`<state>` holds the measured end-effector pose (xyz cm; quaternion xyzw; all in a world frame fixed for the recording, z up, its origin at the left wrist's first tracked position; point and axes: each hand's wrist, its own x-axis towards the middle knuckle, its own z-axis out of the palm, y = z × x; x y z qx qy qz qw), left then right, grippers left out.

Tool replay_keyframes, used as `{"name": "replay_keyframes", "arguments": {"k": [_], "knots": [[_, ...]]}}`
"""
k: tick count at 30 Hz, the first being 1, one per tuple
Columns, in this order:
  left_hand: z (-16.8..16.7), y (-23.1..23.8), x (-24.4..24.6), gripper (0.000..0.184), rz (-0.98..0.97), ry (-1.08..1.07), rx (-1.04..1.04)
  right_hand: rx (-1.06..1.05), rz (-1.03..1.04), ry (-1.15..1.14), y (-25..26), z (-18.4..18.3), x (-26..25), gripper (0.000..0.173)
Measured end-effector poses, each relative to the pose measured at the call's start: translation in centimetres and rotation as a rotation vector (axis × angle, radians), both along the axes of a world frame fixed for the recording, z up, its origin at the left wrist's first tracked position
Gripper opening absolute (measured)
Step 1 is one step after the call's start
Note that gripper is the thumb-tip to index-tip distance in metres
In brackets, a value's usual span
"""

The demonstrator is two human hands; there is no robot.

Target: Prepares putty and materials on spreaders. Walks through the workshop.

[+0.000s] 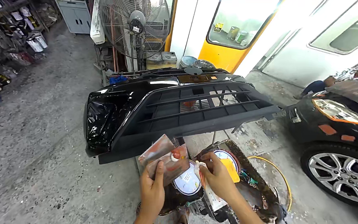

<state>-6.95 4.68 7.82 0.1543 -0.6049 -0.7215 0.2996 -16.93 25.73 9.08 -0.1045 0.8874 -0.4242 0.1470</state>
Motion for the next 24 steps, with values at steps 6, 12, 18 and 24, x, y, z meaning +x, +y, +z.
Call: {"name": "replay_keyframes", "arguments": {"k": [6,12,18,24], "knots": [[0.9,-0.5,1.1,0.034,-0.234,-0.216,0.386,0.066,-0.056,-0.1,-2.2,-9.1,-0.9,0.033],[1.7,1.0,2.4,0.029,-0.38,-0.226,0.44,-0.007,-0.028,0.071,-0.9,-16.1,-1.2,0.033],[1.6,0.4,2.5,0.028,-0.535,-0.228,0.422,-0.935,-0.096,-0.297,-1.4,-4.4,3.3,0.054],[3.1,1.7,1.7,0.024,-0.654,-0.169,0.402,-1.048,-0.458,-0.344,-2.5,0.0,3.1,0.037]]}}
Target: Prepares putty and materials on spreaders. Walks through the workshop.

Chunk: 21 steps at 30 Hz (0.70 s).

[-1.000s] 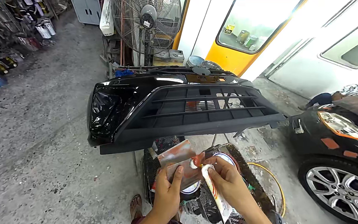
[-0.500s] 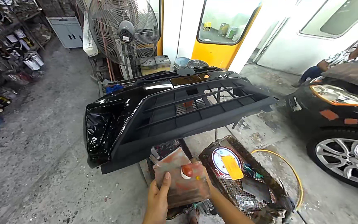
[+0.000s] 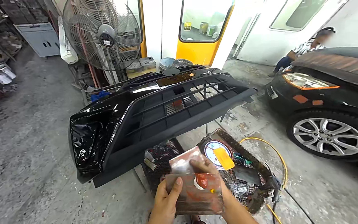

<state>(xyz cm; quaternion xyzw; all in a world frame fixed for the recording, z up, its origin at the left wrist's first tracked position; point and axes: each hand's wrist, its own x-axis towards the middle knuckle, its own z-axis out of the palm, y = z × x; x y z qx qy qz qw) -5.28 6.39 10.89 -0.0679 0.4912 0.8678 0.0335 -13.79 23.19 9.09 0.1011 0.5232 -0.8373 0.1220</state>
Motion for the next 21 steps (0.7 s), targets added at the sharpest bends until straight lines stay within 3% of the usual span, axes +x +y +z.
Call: {"name": "replay_keyframes", "arguments": {"k": [4,7,9,13,17,21], "knots": [[-0.5,-0.4,-0.6,0.041,0.014,0.051,0.071,-0.238,-0.438,-0.071,3.5,2.0,0.9,0.028],[-0.3,0.0,-0.6,0.027,0.141,-0.053,0.063,-0.21,-0.596,-0.049,7.4,1.5,3.6,0.03],[-0.8,0.4,-0.9,0.028,0.14,-0.079,0.034,-0.151,-0.676,-0.007,8.5,1.9,6.0,0.027],[-1.4,2.2,-0.9,0.034,0.01,-0.062,-0.033,0.007,-0.679,0.075,7.5,2.8,10.7,0.02],[-1.3,4.5,-0.4,0.026,-0.135,0.169,-0.04,0.257,-0.7,0.147,6.7,1.8,12.5,0.038],[-0.3,5.7,0.6,0.021,-0.198,0.382,-0.2,0.385,-0.72,0.179,6.1,1.7,12.9,0.044]]}}
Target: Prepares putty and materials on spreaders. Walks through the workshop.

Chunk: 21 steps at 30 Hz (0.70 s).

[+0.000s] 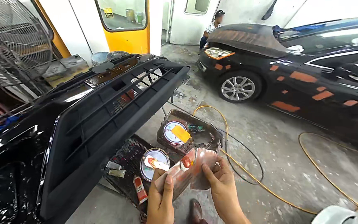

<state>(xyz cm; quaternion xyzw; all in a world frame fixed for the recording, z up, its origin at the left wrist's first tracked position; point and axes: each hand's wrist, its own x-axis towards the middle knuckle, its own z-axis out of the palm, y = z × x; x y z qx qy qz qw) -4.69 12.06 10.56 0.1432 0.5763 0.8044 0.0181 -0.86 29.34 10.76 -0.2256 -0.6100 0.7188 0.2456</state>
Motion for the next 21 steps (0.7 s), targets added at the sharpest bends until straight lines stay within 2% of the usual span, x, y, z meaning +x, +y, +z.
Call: {"name": "replay_keyframes", "arguments": {"k": [3,6,7,9,10,11,13,15,17,19,21], "knots": [[0.2,0.8,1.3,0.03,-0.04,0.074,-0.134,-0.014,0.113,0.045,-0.1,0.3,0.4,0.044],[0.8,2.6,3.1,0.055,-0.077,0.128,-0.406,-0.065,0.203,0.1,1.1,0.8,1.1,0.042],[1.1,3.4,3.8,0.058,-0.096,0.14,-0.523,-0.079,0.209,0.12,2.1,1.3,1.5,0.041],[1.8,5.2,5.2,0.051,-0.131,0.163,-0.732,-0.091,0.177,0.174,5.3,2.2,2.7,0.039],[1.8,5.9,5.6,0.043,-0.152,0.164,-0.763,-0.083,0.14,0.217,7.3,2.4,3.4,0.038],[1.6,6.7,5.9,0.032,-0.165,0.149,-0.728,-0.071,0.094,0.267,9.6,2.6,4.2,0.035],[1.1,8.6,6.4,0.013,-0.168,0.078,-0.498,-0.063,0.016,0.356,14.1,2.7,6.0,0.029],[1.1,11.1,7.1,0.007,-0.154,0.034,-0.32,-0.058,0.071,0.386,17.6,2.5,8.3,0.029],[1.6,14.0,7.6,0.007,-0.14,0.06,-0.277,0.111,0.285,0.381,20.7,2.5,10.8,0.026],[2.0,16.9,7.8,0.013,-0.143,0.137,-0.284,0.453,0.475,0.33,24.8,3.3,12.6,0.019],[2.5,20.0,8.7,0.013,-0.133,0.172,-0.255,0.884,0.423,0.165,29.4,4.8,14.3,0.02]]}}
